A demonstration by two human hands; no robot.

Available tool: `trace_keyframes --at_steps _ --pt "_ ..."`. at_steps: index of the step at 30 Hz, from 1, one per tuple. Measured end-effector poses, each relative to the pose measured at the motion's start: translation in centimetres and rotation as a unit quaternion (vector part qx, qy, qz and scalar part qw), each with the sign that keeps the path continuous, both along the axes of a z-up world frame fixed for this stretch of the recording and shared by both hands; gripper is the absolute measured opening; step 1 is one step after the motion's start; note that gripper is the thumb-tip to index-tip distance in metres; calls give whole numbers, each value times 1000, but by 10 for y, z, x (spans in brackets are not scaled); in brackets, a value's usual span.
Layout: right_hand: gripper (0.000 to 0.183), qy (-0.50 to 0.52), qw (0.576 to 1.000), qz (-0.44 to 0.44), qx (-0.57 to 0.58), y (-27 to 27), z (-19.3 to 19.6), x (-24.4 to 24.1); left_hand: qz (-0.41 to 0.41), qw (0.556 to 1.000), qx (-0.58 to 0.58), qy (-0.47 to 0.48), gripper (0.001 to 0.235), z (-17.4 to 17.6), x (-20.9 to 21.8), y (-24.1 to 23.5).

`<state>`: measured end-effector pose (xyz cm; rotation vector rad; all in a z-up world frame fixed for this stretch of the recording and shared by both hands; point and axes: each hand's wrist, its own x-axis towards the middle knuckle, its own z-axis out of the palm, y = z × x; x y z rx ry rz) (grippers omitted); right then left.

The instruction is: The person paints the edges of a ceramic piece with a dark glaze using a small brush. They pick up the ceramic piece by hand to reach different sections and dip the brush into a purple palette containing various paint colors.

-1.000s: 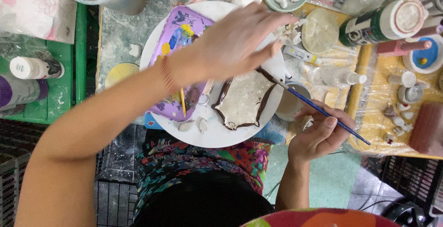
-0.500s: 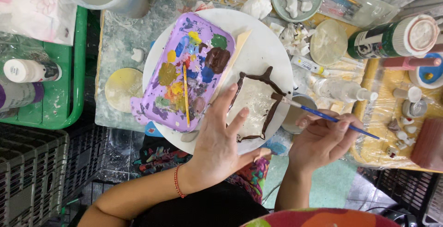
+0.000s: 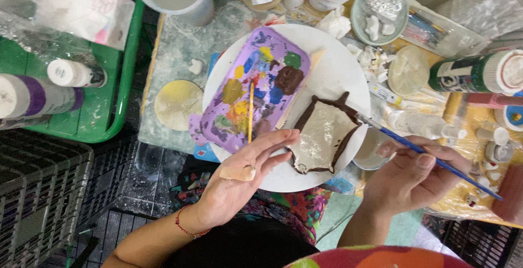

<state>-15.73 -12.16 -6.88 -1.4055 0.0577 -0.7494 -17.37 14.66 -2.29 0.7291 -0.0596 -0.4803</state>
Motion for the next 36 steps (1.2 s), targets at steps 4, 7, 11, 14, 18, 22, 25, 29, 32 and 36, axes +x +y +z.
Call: trace_keyframes --at_steps 4,7,11,14,18,22,25,29,32,36 --pt "28 12 997 36 -68 7 10 2 7 998 43 -36 72 -5 -5 5" --pt "28 52 983 72 -163 17 12 6 61 963 201 -166 58 -3 -13 12" --pt "20 74 971 123 -190 37 14 22 140 841 392 -345 55 2 -14 20" --pt "8 90 928 89 -351 53 26 32 161 799 436 -382 56 2 -9 16" --pt "6 53 864 67 -496 65 39 41 129 781 453 -410 61 -1 -5 14" --pt "6 69 874 103 -469 64 36 40 93 795 443 -404 66 0 -6 7" --pt "8 51 885 107 -449 61 26 38 79 808 428 -398 59 -1 -4 4" --pt "12 73 950 113 -283 55 4 29 88 784 455 -413 51 -6 -4 -8" --pt "20 53 986 93 -124 44 -8 21 111 730 517 -433 52 -16 -7 -21" --pt "23 52 996 73 22 32 -9 8 119 673 572 -454 56 -34 -7 -34"
